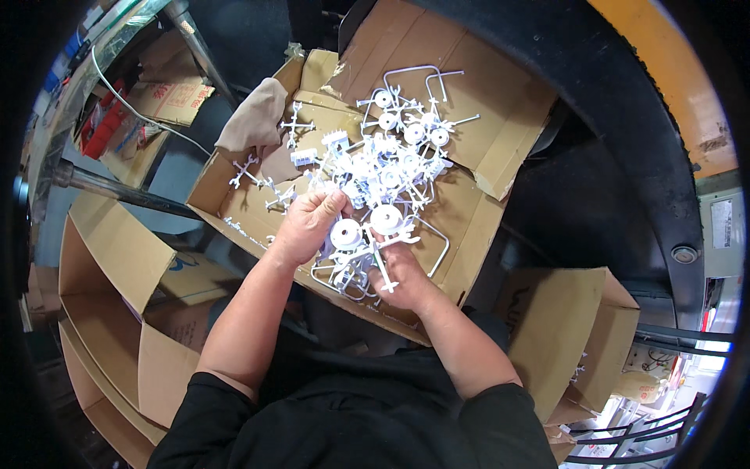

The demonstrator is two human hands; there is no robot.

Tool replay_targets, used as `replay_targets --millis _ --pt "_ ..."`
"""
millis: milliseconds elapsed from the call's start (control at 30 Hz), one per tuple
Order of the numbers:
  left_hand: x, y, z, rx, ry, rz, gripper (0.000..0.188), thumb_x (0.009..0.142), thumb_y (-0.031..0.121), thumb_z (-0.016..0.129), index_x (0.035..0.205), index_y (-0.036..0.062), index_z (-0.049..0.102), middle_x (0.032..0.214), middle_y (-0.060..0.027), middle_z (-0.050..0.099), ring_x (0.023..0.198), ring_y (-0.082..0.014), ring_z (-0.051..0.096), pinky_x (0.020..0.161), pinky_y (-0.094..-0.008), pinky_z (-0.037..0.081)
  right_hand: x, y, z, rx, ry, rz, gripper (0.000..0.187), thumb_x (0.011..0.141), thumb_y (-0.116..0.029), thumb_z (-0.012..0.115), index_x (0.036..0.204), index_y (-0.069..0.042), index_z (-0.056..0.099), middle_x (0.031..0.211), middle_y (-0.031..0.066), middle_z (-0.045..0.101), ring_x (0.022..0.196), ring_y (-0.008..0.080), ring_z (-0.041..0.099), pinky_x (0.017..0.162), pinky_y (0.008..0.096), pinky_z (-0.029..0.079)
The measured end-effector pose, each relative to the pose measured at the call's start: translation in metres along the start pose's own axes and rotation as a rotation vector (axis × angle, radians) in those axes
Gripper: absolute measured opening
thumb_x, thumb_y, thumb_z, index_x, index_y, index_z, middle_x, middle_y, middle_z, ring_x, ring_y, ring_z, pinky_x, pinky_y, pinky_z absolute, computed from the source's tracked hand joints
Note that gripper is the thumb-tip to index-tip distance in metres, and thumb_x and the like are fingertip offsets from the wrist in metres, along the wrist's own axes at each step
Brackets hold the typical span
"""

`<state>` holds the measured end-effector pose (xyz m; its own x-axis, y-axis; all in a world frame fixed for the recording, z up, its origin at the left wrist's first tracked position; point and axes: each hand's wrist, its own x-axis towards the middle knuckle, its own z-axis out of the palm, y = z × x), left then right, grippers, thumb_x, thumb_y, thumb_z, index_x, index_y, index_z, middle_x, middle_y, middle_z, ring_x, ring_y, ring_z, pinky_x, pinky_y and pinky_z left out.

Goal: The person sorts white plastic components and trims excess runner material from them using side cutters.

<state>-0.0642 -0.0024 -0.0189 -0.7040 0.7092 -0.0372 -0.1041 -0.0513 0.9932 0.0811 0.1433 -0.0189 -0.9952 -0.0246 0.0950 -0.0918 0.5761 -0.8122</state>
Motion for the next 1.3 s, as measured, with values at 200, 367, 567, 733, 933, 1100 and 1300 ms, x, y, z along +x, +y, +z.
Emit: replay_targets --millis 200,367,567,733,933,1100,1300 --pt "-0.001 0.003 0.006 -0.14 -0.039 -0.181 0.032 0.097 0.031 0.055 0.084 0.0035 0.065 0.078 0.0009 0.062 0.07 -0.0052 0.054 0.062 -0.0224 0.044 -0.012 0.019 0.009 -0.121 -0.04 0.095 0.067 0.076 -0.006 0.056 0.139 0.0 0.034 0.131 0.0276 0.044 0.125 0.0418 0.039 0.106 0.0442 0.031" --pt "-0.002 0.001 -0.002 -0.137 -0.024 -0.123 0.03 0.097 0.03 0.055 0.084 0.0042 0.064 0.077 0.0019 0.061 0.069 -0.0049 0.052 0.062 -0.0223 0.043 -0.008 0.021 0.004 0.263 -0.272 0.215 0.064 0.077 -0.007 0.055 0.137 0.001 0.035 0.127 0.0281 0.046 0.12 0.0421 0.043 0.104 0.0439 0.033" --pt "0.0 -0.005 -0.004 -0.058 -0.061 -0.154 0.03 0.097 0.03 0.054 0.084 0.0046 0.064 0.077 0.0016 0.061 0.069 -0.0052 0.053 0.062 -0.0227 0.044 -0.014 0.033 0.013 0.023 -0.109 0.096 0.068 0.078 -0.009 0.058 0.139 0.003 0.032 0.128 0.0288 0.046 0.122 0.0423 0.042 0.104 0.0438 0.032" --pt "0.001 -0.005 -0.003 -0.069 -0.04 -0.178 0.032 0.097 0.032 0.055 0.084 0.0047 0.065 0.076 0.0015 0.062 0.067 -0.0052 0.053 0.06 -0.022 0.044 -0.016 0.042 0.015 -0.05 -0.112 0.015 0.072 0.077 -0.012 0.058 0.14 0.007 0.028 0.131 0.0302 0.042 0.123 0.0432 0.04 0.105 0.0457 0.031" --pt "0.001 0.003 -0.002 0.032 -0.064 -0.211 0.031 0.096 0.031 0.056 0.083 0.0057 0.066 0.073 0.0037 0.06 0.065 -0.0041 0.051 0.058 -0.0218 0.042 -0.01 0.025 0.013 -0.098 -0.073 0.096 0.054 0.077 -0.012 0.058 0.128 0.002 0.044 0.122 0.0258 0.049 0.115 0.0418 0.046 0.099 0.0462 0.036" --pt "-0.003 0.009 -0.001 0.019 -0.066 -0.259 0.032 0.097 0.032 0.054 0.082 0.006 0.066 0.071 0.0044 0.059 0.064 -0.004 0.05 0.057 -0.0224 0.042 -0.005 0.003 0.005 0.213 -0.144 0.239 0.049 0.082 -0.016 0.057 0.126 0.003 0.046 0.121 0.025 0.051 0.117 0.0394 0.047 0.099 0.044 0.037" --pt "-0.001 0.0 -0.008 -0.005 -0.013 -0.269 0.033 0.097 0.032 0.053 0.081 0.0057 0.065 0.071 0.0033 0.059 0.063 -0.0046 0.05 0.056 -0.0222 0.042 -0.012 0.02 0.011 -0.254 -0.129 0.074 0.069 0.083 -0.018 0.059 0.14 0.007 0.029 0.134 0.0329 0.039 0.126 0.0459 0.038 0.107 0.0471 0.029"
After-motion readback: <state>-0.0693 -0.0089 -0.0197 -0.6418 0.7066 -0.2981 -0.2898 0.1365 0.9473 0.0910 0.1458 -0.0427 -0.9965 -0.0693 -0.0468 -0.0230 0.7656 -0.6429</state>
